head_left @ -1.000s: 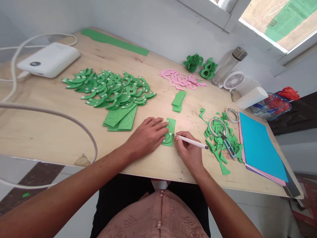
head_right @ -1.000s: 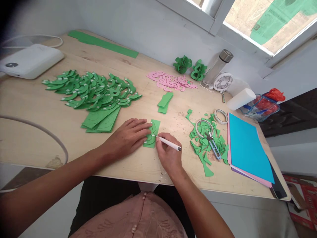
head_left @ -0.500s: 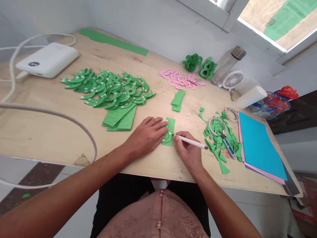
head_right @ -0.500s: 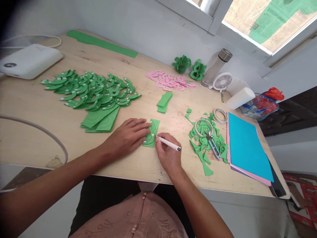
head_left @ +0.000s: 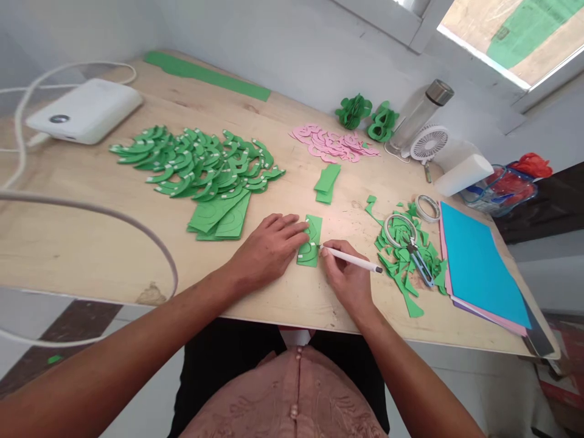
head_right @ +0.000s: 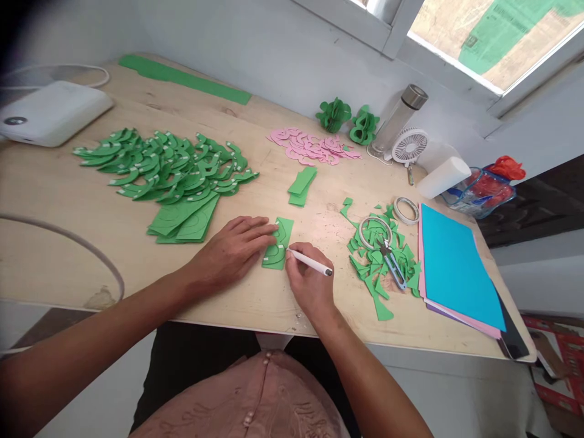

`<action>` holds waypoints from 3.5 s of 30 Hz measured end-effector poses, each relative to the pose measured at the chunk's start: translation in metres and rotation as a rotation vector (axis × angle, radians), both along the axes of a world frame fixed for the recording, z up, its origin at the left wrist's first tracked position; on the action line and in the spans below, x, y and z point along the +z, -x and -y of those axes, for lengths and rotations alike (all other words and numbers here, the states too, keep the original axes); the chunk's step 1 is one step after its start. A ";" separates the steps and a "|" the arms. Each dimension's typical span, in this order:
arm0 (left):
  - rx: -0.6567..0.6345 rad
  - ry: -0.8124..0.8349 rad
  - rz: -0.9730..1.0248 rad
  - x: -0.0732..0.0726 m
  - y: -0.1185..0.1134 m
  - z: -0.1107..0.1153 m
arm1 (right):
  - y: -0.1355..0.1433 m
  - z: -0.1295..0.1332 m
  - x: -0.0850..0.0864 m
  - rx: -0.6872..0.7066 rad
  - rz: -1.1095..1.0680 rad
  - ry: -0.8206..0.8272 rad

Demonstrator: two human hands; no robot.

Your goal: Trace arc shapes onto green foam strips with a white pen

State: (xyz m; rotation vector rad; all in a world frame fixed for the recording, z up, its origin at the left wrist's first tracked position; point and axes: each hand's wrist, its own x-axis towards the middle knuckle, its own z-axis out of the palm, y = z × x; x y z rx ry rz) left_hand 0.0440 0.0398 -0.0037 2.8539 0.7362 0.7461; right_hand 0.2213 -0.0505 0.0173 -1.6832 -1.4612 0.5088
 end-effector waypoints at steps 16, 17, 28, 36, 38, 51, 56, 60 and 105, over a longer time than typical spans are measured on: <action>0.000 0.026 0.015 0.004 -0.001 0.002 | 0.001 0.000 -0.001 0.002 0.006 -0.011; 0.000 0.024 0.015 0.004 -0.001 0.002 | 0.001 0.000 -0.001 0.001 0.005 -0.012; -0.019 0.066 0.018 0.005 0.000 0.002 | 0.001 0.000 0.001 0.000 0.000 -0.003; -0.010 0.034 -0.029 0.007 0.000 0.002 | 0.001 0.001 0.000 0.001 -0.006 -0.003; -0.007 0.026 -0.033 0.007 0.000 0.002 | 0.001 0.001 0.000 0.002 -0.010 -0.004; -0.010 0.027 -0.012 0.006 0.000 0.002 | 0.001 0.001 0.001 -0.008 0.022 0.005; -0.012 0.038 -0.016 0.006 0.000 0.002 | 0.001 0.002 0.003 0.004 0.025 -0.005; -0.009 0.043 -0.013 0.006 0.000 0.002 | 0.000 0.003 0.001 0.004 0.026 -0.006; -0.010 0.059 -0.015 0.006 0.000 0.002 | 0.004 0.016 0.002 -0.009 0.031 0.009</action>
